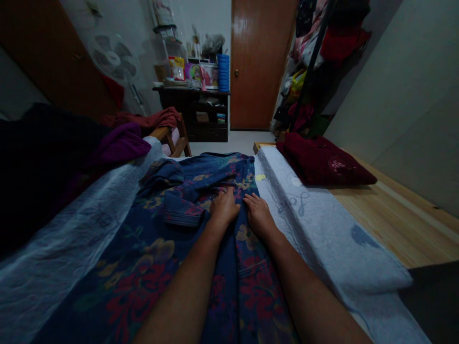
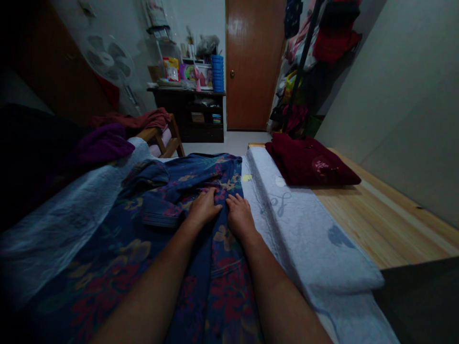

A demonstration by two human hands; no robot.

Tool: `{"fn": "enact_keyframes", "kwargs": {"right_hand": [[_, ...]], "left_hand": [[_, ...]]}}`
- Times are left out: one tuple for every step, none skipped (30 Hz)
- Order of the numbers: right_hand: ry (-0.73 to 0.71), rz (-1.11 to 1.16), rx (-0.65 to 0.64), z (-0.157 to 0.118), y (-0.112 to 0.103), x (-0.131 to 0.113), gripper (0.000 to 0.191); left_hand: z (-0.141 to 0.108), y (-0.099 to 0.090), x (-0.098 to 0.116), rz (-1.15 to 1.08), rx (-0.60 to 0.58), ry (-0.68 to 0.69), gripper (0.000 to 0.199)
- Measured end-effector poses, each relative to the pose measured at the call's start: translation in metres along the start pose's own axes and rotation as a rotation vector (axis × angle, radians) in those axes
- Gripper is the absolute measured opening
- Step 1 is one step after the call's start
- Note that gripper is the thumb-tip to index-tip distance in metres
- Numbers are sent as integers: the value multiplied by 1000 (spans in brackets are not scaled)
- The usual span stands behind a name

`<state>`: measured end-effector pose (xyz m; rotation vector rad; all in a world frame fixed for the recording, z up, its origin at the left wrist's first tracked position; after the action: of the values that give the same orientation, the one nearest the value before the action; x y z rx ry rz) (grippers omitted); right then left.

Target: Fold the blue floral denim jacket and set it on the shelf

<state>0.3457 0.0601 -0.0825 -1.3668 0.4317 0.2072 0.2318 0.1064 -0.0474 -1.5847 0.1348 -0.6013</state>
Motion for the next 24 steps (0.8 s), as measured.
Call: {"fn": "enact_keyframes", "kwargs": {"right_hand": [[10, 3, -6, 1, 1, 2, 46], [18, 12, -7, 1, 1, 3, 46], [24, 25, -4, 2, 1, 4, 45], [29, 39, 1, 3, 1, 5, 45], [32, 53, 8, 3, 0, 6, 44], [36, 64, 15, 4, 0, 7, 42], [39, 73, 22, 4, -1, 7, 41], [42, 80, 29, 5, -1, 8, 40], [44, 86, 34, 5, -2, 8, 39], [45, 90, 40, 5, -3, 8, 39], [44, 94, 46, 5, -3, 8, 39], [41, 98, 52, 5, -4, 8, 39], [39, 104, 57, 5, -4, 9, 39], [39, 110, 62, 5, -5, 9, 39], [40, 118, 67, 5, -4, 10, 38], [41, 126, 72, 5, -4, 11, 37], [40, 134, 76, 6, -4, 11, 37], [37, 141, 80, 6, -3, 12, 36], [32, 147, 85, 7, -3, 13, 36], [27, 153, 90, 7, -2, 13, 36], [22, 157, 94, 7, -2, 13, 36], [20, 161, 99, 8, -2, 14, 36], [20, 164, 101, 8, -1, 14, 37], [22, 166, 102, 8, -1, 15, 38]], "left_hand": [[1, 1, -1, -24, 1, 4, 57], [2, 3, -1, -49, -4, 6, 61], [3, 4, -3, -72, -13, 5, 63], [3, 6, -4, -92, -25, 1, 64], [4, 7, -6, -107, -35, -3, 64], [4, 8, -7, -122, -40, -8, 64], [5, 8, -9, -138, -41, -9, 63], [6, 8, -10, -157, -37, -5, 61], [7, 8, -11, -178, -31, 5, 58], [7, 7, -12, -196, -25, 17, 55], [8, 7, -13, -209, -19, 32, 51], [9, 7, -13, -215, -15, 43, 48], [9, 6, -14, -213, -12, 50, 46], [9, 6, -15, -205, -12, 52, 44], [9, 6, -15, -196, -15, 51, 43], [8, 6, -15, -186, -21, 50, 43], [8, 6, -15, -177, -26, 48, 43], [7, 6, -15, -169, -31, 50, 43], [7, 6, -14, -163, -36, 52, 43], [6, 6, -14, -156, -39, 52, 44], [6, 5, -13, -148, -42, 49, 45], [6, 5, -13, -138, -46, 45, 45], [5, 4, -13, -126, -51, 41, 46], [5, 4, -13, -112, -58, 37, 46]]}}
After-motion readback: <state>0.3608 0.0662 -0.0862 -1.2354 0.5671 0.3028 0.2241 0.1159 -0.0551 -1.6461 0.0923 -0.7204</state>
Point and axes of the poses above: each hand's wrist, its own z-axis towards the middle knuckle, its own y-axis out of the palm, x = y × z, the point moved 8 cm from there along z, towards the middle knuckle, and after that the axes turned 11 degrees about y, right-handed, at the moved point
